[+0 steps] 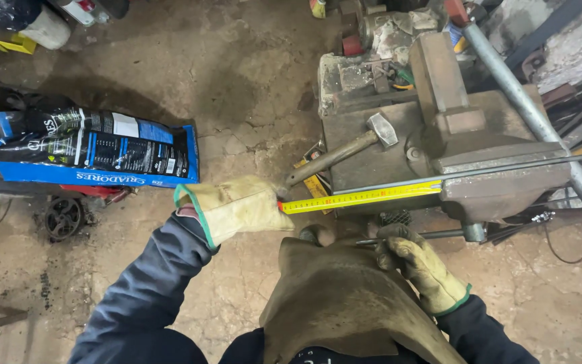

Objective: Bending a metal rod in a workshop using a vice and a lever pipe after measuring.

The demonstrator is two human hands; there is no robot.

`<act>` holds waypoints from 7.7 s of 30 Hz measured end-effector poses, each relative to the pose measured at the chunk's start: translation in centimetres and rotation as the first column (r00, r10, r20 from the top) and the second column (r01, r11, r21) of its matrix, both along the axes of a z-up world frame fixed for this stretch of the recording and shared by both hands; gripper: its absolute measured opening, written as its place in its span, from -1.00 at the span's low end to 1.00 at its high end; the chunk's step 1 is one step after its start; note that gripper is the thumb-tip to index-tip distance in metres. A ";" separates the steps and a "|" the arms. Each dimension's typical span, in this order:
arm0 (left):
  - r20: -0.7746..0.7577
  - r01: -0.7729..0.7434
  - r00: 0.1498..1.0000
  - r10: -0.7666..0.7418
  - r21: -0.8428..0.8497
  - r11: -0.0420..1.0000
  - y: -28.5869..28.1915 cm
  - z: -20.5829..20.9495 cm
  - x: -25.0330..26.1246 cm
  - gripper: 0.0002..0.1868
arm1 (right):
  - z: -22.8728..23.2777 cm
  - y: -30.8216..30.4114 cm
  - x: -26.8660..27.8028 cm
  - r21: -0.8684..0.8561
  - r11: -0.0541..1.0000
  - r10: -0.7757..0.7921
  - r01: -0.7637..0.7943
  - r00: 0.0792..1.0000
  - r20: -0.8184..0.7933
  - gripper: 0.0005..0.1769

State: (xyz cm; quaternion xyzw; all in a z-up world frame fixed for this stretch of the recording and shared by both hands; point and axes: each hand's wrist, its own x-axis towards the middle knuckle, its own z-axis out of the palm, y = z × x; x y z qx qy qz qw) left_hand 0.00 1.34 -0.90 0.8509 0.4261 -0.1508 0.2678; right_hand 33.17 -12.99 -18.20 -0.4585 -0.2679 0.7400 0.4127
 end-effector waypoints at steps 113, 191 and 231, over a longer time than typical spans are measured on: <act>0.254 -0.068 0.965 0.068 -0.009 0.998 1.3 -2.8 22.0 -0.73 | -16.7 1.7 3.5 -0.445 0.518 0.560 -0.731 -0.104 0.822 -0.58; -0.003 -0.016 1.000 0.016 0.006 1.000 0.5 0.7 2.7 -0.67 | -1.8 1.8 3.6 -0.070 0.943 0.321 -0.326 0.831 0.455 -0.56; 0.515 0.186 0.816 -0.261 0.194 0.963 1.4 -4.2 20.7 -0.76 | -4.1 5.2 0.5 0.574 0.604 -0.126 -0.553 0.645 0.754 -0.53</act>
